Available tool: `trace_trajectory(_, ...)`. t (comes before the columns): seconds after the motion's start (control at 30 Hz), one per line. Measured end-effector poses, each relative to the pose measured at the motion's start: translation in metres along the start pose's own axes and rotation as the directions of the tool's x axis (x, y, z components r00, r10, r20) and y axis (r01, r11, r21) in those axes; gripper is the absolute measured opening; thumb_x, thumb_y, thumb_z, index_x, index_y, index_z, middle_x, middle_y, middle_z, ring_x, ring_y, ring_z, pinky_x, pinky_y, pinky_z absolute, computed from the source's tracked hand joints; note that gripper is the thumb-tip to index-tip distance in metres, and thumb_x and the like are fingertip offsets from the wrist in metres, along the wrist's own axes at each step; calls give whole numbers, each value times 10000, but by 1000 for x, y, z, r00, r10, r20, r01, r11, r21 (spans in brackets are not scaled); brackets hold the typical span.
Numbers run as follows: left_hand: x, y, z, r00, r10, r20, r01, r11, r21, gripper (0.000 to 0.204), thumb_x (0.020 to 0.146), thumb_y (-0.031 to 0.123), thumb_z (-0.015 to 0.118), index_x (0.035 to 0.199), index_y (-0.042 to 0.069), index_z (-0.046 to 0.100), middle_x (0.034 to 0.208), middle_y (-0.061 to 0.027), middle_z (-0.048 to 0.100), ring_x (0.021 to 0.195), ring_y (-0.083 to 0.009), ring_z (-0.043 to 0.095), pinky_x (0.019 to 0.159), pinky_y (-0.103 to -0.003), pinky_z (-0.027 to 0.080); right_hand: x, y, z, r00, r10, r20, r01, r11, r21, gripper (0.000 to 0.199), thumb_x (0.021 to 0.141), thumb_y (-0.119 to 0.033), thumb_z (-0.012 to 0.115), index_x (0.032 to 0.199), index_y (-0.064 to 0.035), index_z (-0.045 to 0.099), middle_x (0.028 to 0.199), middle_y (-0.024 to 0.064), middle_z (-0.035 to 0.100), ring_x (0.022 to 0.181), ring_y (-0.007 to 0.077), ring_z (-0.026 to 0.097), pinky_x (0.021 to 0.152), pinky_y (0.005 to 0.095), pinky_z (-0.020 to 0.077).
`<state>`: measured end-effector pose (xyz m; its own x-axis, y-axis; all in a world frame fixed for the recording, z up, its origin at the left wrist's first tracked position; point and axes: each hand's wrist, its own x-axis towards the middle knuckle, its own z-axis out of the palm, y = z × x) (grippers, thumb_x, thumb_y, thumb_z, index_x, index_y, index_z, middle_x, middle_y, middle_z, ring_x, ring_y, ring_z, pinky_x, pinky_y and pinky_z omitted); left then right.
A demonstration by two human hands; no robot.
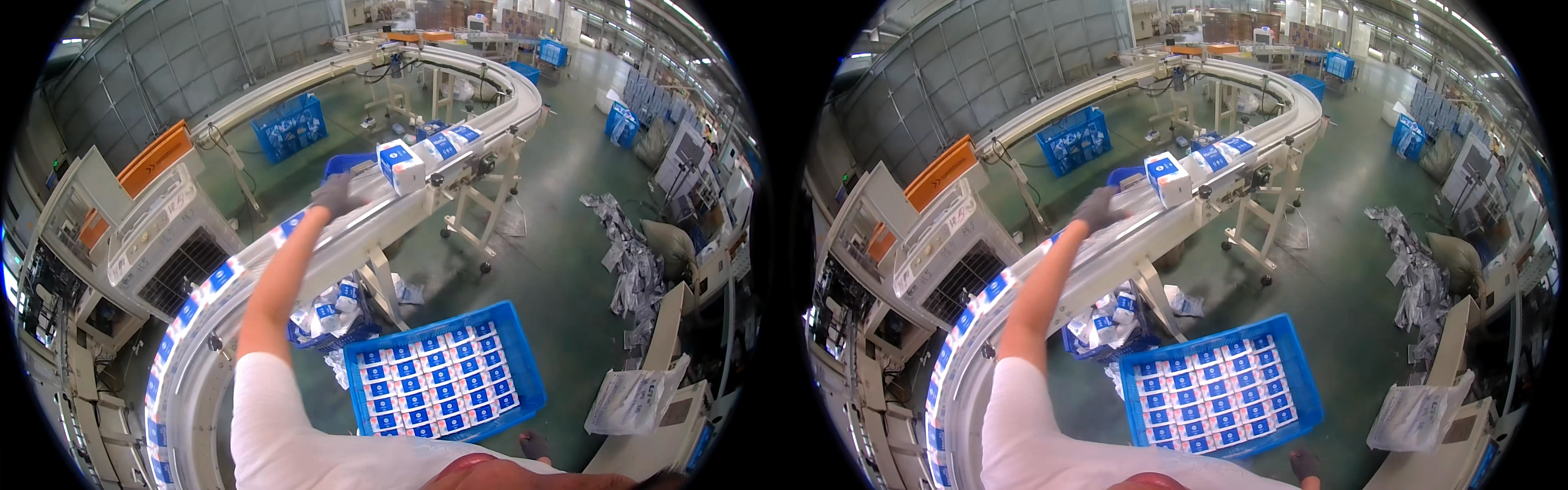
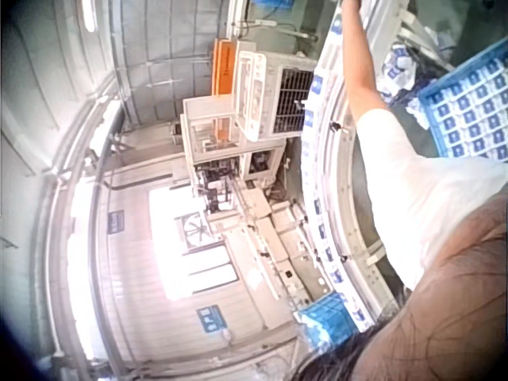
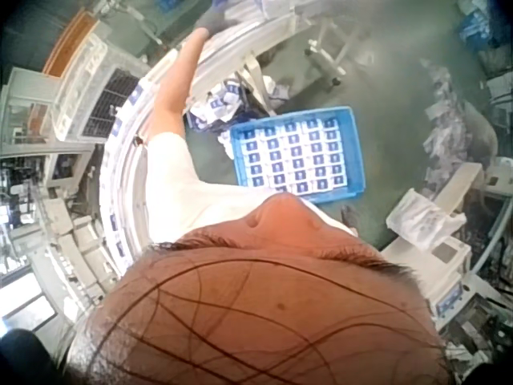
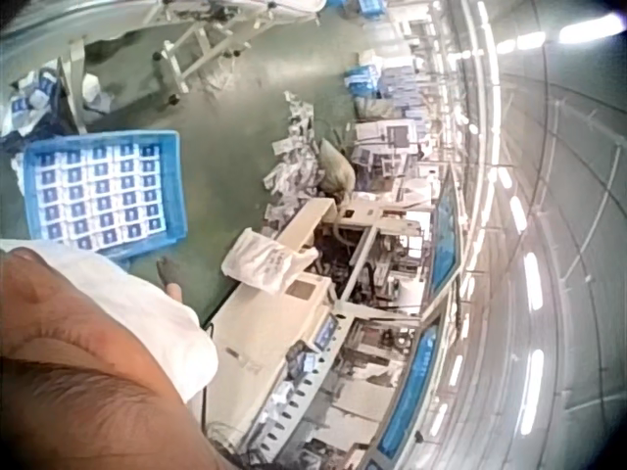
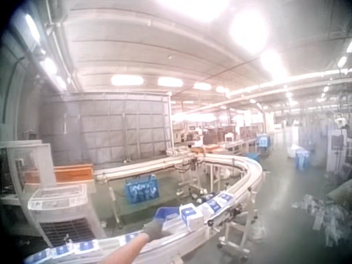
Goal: The person picks up groups of packaged products from a blue crate and places them onto a curved conveyor belt in a manufacturing facility.
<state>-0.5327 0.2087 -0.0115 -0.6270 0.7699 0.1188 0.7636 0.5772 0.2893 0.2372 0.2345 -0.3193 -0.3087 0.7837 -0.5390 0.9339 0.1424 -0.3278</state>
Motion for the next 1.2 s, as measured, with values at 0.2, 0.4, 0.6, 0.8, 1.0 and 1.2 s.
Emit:
trace_trajectory(0.2,111,145,109,886,-464,-7,329,638,-696,1111,603,627,765,1421,23,318,1349,-230,503,1210,-368,535,988,-413,439,16,44,35,985,-77,-155,112,966,231,424,859,-377,618,1080,-16,638,962,176,696,872,327,674,748,427,515)
trace_trajectory(0.4,134,-1,100,952,-304,17,137,379,-915,614,647,356,804,1097,-12,607,1024,-160,665,881,-244,672,771,-353,539,15,81,52,995,85,57,-96,973,211,464,865,-405,594,1097,-6,632,992,189,690,908,332,666,771,434,510)
trace_trajectory(0.6,70,-60,20,970,-85,226,232,594,-770,561,711,267,816,1221,107,647,1068,-59,675,922,-167,614,808,-308,487,-48,149,70,926,361,112,-375,916,141,504,871,-434,571,1113,4,627,1022,202,684,945,338,659,795,441,504)
trace_trajectory(0.8,-37,-98,37,902,43,-430,17,991,135,321,842,117,570,1155,84,634,1116,-180,625,1004,-363,595,859,-442,474,-56,123,48,933,311,180,-332,938,102,566,880,-496,505,1153,-15,624,1152,250,632,1095,411,596,914,466,464)
trace_trajectory(1.0,-289,-21,224,944,7,-329,-137,918,-373,200,834,117,657,1028,71,639,985,-138,661,918,-344,633,821,-412,493,49,24,44,967,29,253,-42,998,47,504,878,-475,565,1158,-61,632,1081,212,663,1012,349,641,892,431,482)
trace_trajectory(1.2,-483,-46,500,735,-425,528,556,823,-112,470,868,375,604,1151,0,591,1125,-244,600,1076,-403,562,932,-474,449,203,-19,132,875,-333,352,364,931,-25,481,880,-380,637,1221,-46,581,1150,193,639,1075,348,608,923,413,470)
